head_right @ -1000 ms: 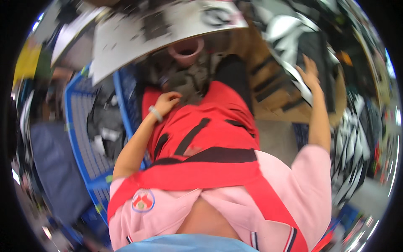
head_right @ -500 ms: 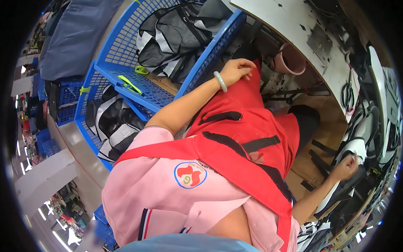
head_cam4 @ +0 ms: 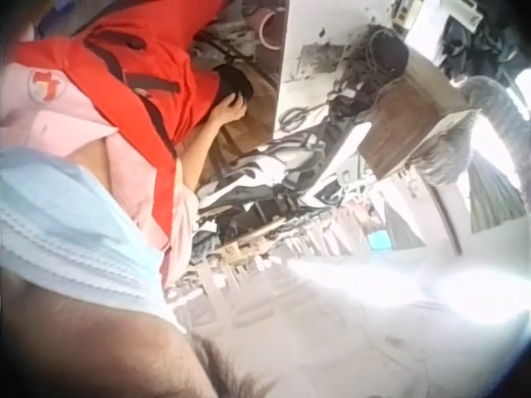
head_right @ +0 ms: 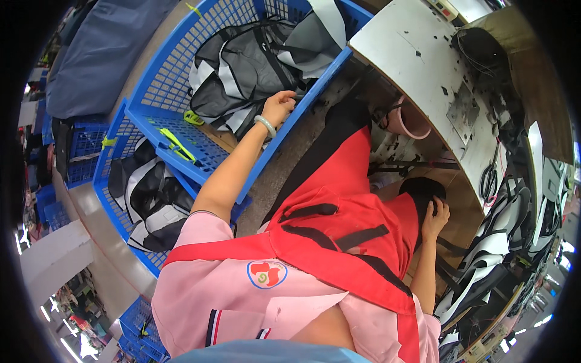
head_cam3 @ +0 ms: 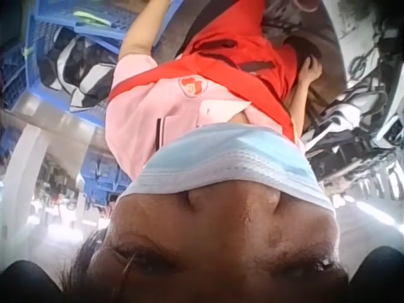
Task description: Sewing fabric panels and mesh components together using an industrial sewing machine to manufacture bags.
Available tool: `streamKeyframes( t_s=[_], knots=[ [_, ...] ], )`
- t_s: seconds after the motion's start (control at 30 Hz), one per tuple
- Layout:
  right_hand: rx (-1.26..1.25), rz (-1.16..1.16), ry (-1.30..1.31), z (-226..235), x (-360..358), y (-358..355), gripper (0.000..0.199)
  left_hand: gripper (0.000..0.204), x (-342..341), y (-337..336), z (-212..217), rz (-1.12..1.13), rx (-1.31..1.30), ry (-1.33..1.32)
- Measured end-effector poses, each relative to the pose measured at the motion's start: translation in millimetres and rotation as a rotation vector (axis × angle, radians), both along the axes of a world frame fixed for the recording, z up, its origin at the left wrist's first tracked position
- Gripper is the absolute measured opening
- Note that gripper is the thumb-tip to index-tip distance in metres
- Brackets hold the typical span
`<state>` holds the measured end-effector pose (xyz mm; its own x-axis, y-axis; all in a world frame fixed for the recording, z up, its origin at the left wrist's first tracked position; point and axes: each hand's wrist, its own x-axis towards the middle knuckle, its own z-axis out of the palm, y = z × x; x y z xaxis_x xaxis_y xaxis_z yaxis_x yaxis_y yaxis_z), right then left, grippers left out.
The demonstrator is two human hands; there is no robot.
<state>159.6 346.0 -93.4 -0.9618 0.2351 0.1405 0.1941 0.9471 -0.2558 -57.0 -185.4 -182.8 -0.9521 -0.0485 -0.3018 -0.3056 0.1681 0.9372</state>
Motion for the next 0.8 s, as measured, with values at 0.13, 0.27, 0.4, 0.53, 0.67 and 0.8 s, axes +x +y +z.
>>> streamKeyframes(
  t_s=[0.13, 0.27, 0.4, 0.53, 0.67, 0.8],
  knots=[
    [-0.033, -0.108, -0.004, -5, -2, 4, 0.026, 0.033, -49, 16, -9, 0.035, 0.274, -0.112],
    [-0.025, -0.094, 0.000, -8, 0, 7, 0.026, 0.035, -114, 34, -25, 0.041, 0.414, -0.280],
    [0.010, -0.120, 0.001, -10, -2, 10, 0.025, 0.034, -178, 54, -45, 0.135, 0.552, -0.295],
    [-0.010, -0.128, 0.005, -13, -7, 12, 0.024, 0.039, -237, 74, -63, 0.202, 0.513, -0.298],
    [-0.004, -0.138, -0.004, -15, -14, 14, 0.021, 0.061, -277, 104, -78, 0.295, 0.373, -0.276],
    [-0.034, -0.142, -0.007, -15, -18, 13, 0.019, 0.067, -310, 121, -80, 0.380, 0.191, -0.220]
  ],
)
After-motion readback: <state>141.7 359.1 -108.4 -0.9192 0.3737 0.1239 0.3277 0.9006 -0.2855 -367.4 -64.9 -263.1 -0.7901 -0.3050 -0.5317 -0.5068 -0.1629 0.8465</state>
